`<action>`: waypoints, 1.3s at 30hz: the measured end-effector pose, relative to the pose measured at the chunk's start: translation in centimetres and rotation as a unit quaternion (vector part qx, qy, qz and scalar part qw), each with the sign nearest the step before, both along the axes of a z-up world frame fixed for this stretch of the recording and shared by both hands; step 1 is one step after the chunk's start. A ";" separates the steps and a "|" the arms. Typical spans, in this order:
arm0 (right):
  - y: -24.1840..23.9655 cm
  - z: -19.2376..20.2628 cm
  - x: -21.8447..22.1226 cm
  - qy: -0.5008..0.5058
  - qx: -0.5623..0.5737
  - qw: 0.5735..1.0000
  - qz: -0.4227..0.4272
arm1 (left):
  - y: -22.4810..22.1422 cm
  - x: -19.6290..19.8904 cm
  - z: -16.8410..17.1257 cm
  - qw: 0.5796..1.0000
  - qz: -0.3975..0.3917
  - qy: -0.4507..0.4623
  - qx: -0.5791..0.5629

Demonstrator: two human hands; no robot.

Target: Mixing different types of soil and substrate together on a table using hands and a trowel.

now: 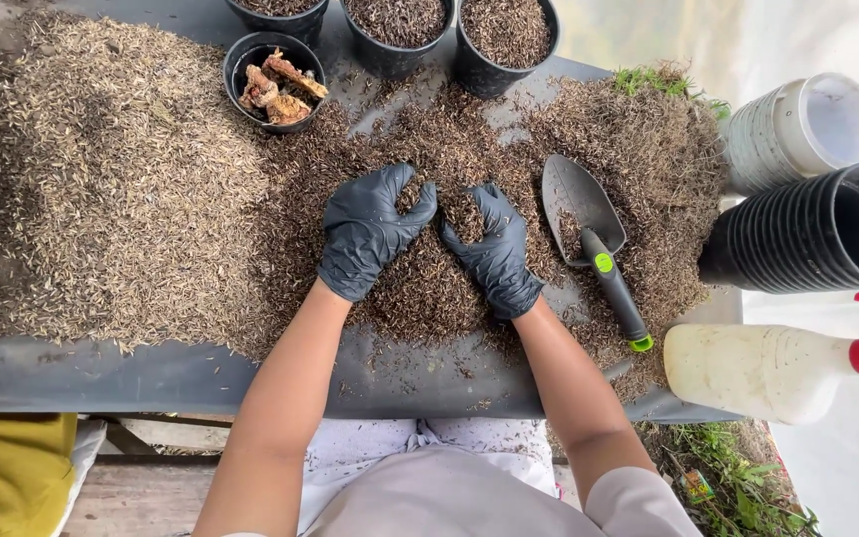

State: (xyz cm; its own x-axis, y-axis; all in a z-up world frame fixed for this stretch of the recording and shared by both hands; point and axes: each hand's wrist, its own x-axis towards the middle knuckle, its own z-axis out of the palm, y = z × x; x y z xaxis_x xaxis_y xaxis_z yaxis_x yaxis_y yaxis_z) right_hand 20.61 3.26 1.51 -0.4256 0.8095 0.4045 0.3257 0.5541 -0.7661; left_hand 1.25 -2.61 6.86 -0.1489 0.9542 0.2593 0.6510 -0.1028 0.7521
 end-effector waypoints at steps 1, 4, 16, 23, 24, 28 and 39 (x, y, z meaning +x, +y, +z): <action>0.0 0.1 -0.1 0.007 -0.007 1.000 -0.004 | -0.1 0.0 0.3 1.000 -0.002 -0.010 -0.012; 0.3 -0.6 0.8 0.005 -0.002 1.000 -0.010 | -0.2 0.1 1.1 0.999 -0.009 -0.030 -0.037; -0.2 1.1 -0.4 0.039 0.007 0.999 -0.012 | -0.2 0.8 -1.1 0.999 0.021 -0.004 -0.041; -0.5 1.5 -0.2 -0.001 0.012 1.000 0.005 | 1.6 0.7 -7.9 0.988 0.104 0.088 0.071; -0.6 1.8 -0.2 -0.001 0.012 1.000 0.005 | 1.7 0.6 -8.2 0.988 0.103 0.088 0.071; -0.9 2.4 0.1 0.040 0.020 0.998 0.044 | 2.1 0.1 -8.5 0.994 0.096 0.059 -0.006; -0.6 1.3 -0.2 0.082 -0.037 0.995 0.040 | 1.5 0.7 -8.9 0.986 0.111 0.106 0.061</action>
